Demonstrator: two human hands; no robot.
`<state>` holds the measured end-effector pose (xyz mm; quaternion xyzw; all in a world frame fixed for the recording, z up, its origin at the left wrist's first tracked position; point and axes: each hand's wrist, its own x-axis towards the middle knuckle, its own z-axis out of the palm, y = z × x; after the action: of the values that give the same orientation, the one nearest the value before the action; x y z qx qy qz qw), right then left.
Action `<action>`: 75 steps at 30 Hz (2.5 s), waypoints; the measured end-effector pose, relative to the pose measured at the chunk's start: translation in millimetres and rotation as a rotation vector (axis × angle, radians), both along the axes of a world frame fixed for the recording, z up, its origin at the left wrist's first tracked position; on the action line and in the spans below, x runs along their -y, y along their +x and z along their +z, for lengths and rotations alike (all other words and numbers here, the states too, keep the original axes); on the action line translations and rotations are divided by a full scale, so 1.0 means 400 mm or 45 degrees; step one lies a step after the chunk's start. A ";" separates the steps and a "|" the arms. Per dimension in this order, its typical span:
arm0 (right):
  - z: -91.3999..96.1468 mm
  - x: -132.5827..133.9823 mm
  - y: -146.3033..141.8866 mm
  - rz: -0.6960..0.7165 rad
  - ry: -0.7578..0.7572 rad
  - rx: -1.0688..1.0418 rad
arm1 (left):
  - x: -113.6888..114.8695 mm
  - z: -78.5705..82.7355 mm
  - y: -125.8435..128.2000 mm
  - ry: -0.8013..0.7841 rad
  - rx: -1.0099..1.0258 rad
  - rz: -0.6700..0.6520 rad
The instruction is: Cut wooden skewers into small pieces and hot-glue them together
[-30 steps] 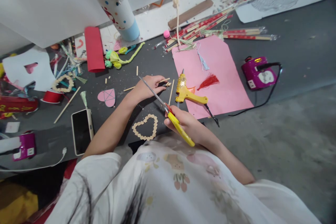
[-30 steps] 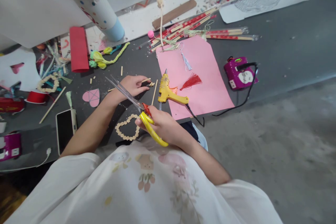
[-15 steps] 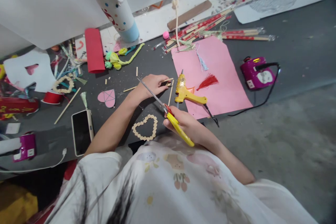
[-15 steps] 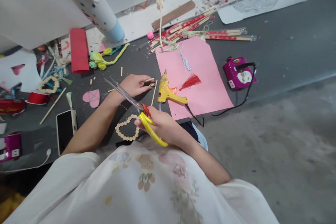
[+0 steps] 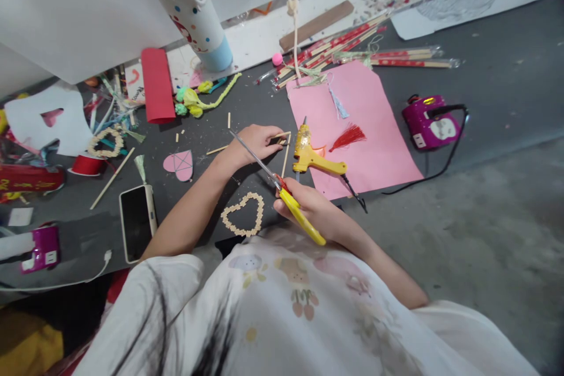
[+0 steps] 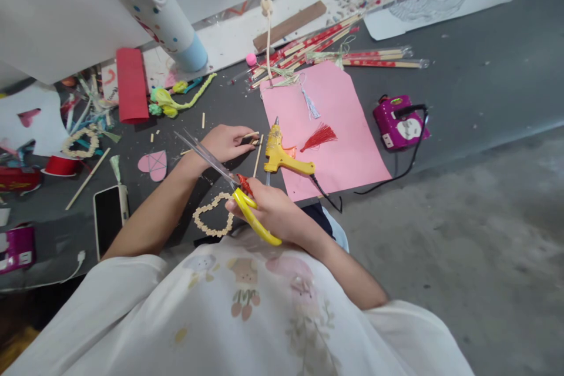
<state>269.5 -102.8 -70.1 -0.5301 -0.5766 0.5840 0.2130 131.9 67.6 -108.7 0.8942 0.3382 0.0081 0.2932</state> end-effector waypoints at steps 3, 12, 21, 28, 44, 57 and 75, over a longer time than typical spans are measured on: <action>0.003 0.000 0.000 -0.001 -0.007 0.004 | 0.000 0.000 0.002 -0.007 0.007 -0.014; 0.009 -0.004 0.000 -0.006 -0.046 0.037 | 0.000 0.002 -0.002 -0.011 0.039 -0.030; 0.007 -0.003 -0.002 -0.016 -0.038 0.025 | 0.004 0.000 -0.003 -0.053 0.068 -0.045; 0.009 -0.002 -0.003 -0.014 -0.033 0.031 | 0.009 -0.007 0.006 -0.032 0.021 -0.025; 0.009 -0.003 -0.002 -0.005 -0.046 0.050 | 0.010 0.004 -0.002 0.011 -0.004 0.011; 0.008 -0.004 -0.005 0.022 -0.041 0.138 | 0.050 0.077 -0.099 0.088 -0.065 0.310; 0.038 -0.003 -0.051 0.117 0.013 0.218 | 0.192 0.147 -0.214 0.159 0.158 0.816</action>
<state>249.2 -101.5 -54.8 -0.5499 -0.6194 0.5429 0.1385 46.3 -9.2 -49.8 0.7564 0.5827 0.1749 0.2404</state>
